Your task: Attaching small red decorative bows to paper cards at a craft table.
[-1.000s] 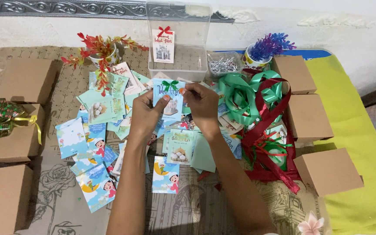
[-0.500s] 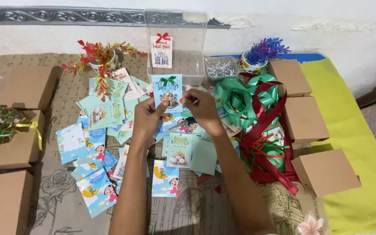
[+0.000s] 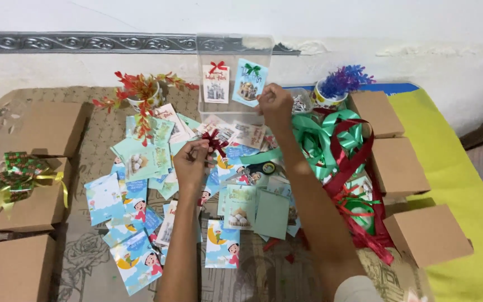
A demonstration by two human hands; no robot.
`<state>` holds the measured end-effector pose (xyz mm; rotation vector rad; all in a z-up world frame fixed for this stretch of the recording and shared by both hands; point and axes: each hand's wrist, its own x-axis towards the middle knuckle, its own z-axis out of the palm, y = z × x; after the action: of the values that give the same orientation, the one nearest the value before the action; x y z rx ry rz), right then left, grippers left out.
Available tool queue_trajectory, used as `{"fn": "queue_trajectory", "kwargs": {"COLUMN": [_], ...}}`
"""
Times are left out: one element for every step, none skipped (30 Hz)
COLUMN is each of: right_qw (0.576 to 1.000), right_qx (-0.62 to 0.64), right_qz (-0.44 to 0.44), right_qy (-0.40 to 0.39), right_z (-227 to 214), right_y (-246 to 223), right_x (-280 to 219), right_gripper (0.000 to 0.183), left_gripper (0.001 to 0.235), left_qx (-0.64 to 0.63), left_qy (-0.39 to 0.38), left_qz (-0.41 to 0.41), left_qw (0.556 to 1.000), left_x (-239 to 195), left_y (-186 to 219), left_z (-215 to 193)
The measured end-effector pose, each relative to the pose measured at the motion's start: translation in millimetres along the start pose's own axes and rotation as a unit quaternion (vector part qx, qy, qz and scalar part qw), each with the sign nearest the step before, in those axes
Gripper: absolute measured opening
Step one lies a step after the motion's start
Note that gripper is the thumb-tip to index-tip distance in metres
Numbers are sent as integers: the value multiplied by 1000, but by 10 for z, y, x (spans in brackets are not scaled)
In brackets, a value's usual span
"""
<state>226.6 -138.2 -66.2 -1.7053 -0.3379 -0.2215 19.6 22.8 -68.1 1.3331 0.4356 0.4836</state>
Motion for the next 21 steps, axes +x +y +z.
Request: {"fn": "queue_trajectory", "kwargs": {"right_qw": [999, 997, 997, 997, 996, 996, 995, 994, 994, 987, 976, 976, 966, 953, 953, 940, 926, 926, 936, 943, 943], "right_qx": [-21, -42, -42, -55, -67, -67, -86, -104, -103, -158, -214, -214, -257, -300, -301, -338, -374, -374, -350, -325, -325], "right_qz": [-29, -59, -59, -59, -59, -59, -43, -28, -28, -9, 10, 11, 10, 10, 11, 27, 43, 43, -6, -56, -57], "right_qy": [4, 7, 7, 4, -1, -3, 9, 20, 17, 29, 42, 41, 38, 34, 33, 32, 31, 30, 42, 53, 53], "right_z": [39, 80, 124, 168, 220, 278, 359, 442, 477, 511, 523, 558, 582, 605, 602, 596, 592, 594, 591, 586, 591], "right_y": [154, 312, 427, 543, 658, 890, 1119, 1348, 1527, 1707, 1895, 1759, 1630, 1501, 1387, 1271, 1150, 1310, 1466, 1621, 1654], "right_x": [108, 219, 288, 357, 422, 529, 638, 745, 856, 965, 1065, 1023, 964, 905, 860, 814, 777, 824, 874, 923, 943], "right_gripper": [7, 9, 9, 11, 14, 14, 13, 12, 12, 12, 13, 13, 10, 8, 8, 11, 15, 15, 21, 27, 27], "left_gripper": [17, 17, 17, 16, 16, 16, 16, 17, 17, 17, 18, 18, 18, 18, 18, 18, 18, 18, 18, 18, 18], "left_qx": [-8, -17, -17, -22, -28, -29, -30, -32, -31, -35, -39, -39, -47, -55, -55, -57, -58, -58, -59, -61, -62], "left_qy": [11, 23, 23, 28, 34, 36, 37, 38, 41, 43, 43, 45, 44, 44, 45, 46, 47, 48, 48, 49, 49], "left_qz": [-4, -7, -8, -9, -10, -11, -11, -10, -10, -13, -17, -18, -19, -19, -21, -19, -17, -18, -17, -16, -15], "left_qw": [1000, 1000, 1000, 999, 999, 999, 999, 999, 999, 998, 998, 998, 998, 997, 997, 997, 997, 997, 997, 997, 997], "left_x": [21, 46, 52, 59, 58, 67, 78, 89, 111, 132, 146, 161, 164, 166, 164, 160, 163, 166, 171, 175, 188], "left_y": [-53, -109, -98, -87, -79, -92, -101, -109, -131, -155, -185, -184, -189, -195, -179, -162, -141, -155, -166, -176, -200], "left_z": [-19, -37, -44, -52, -64, -66, -78, -90, -106, -121, -128, -130, -132, -133, -138, -142, -145, -147, -147, -145, -144]}}
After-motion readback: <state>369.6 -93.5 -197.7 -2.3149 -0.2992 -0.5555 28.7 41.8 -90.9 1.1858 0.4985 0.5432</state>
